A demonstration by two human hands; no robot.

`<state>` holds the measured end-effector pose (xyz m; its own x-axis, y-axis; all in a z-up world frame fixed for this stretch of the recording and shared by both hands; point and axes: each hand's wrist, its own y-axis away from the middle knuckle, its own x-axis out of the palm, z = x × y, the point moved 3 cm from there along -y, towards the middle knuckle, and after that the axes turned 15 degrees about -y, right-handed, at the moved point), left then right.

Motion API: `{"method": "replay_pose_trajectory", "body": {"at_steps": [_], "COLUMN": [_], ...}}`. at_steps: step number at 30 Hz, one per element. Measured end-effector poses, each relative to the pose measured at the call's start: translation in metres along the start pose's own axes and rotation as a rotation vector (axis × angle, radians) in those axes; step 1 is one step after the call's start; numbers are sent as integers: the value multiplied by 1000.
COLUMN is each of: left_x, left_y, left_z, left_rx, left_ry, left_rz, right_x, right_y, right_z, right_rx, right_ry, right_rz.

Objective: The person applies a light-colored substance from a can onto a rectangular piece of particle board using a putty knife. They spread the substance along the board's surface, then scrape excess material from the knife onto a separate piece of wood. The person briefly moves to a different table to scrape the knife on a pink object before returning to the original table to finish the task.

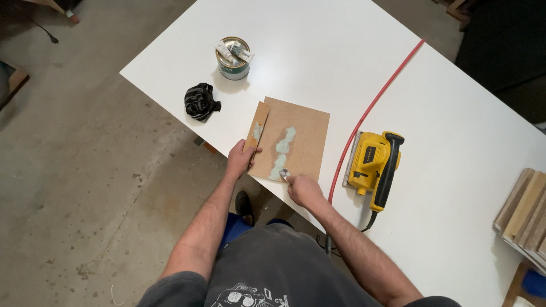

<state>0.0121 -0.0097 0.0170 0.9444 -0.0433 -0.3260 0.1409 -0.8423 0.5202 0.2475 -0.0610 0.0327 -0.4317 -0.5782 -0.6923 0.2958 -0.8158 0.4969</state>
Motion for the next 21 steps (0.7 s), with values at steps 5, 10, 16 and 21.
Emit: {"method": "replay_pose_trajectory", "body": {"at_steps": [5,10,16,21], "left_x": [3,1,0,1], "left_y": [2,-1,1,-3], "left_z": [0,3,0,5], "left_rx": [-2,16,-2,2], "left_ry": [-15,-2,-34,-32], "left_rz": [7,-5,10,7], "right_x": [-14,-10,-25,-15], "right_y": [-6,2,-12,-8], "right_z": [25,8,28,9], "right_rx": [-12,8,25,72], "right_ry": [-26,23,-48,66], "right_rz": [-58,26,-12,75]}}
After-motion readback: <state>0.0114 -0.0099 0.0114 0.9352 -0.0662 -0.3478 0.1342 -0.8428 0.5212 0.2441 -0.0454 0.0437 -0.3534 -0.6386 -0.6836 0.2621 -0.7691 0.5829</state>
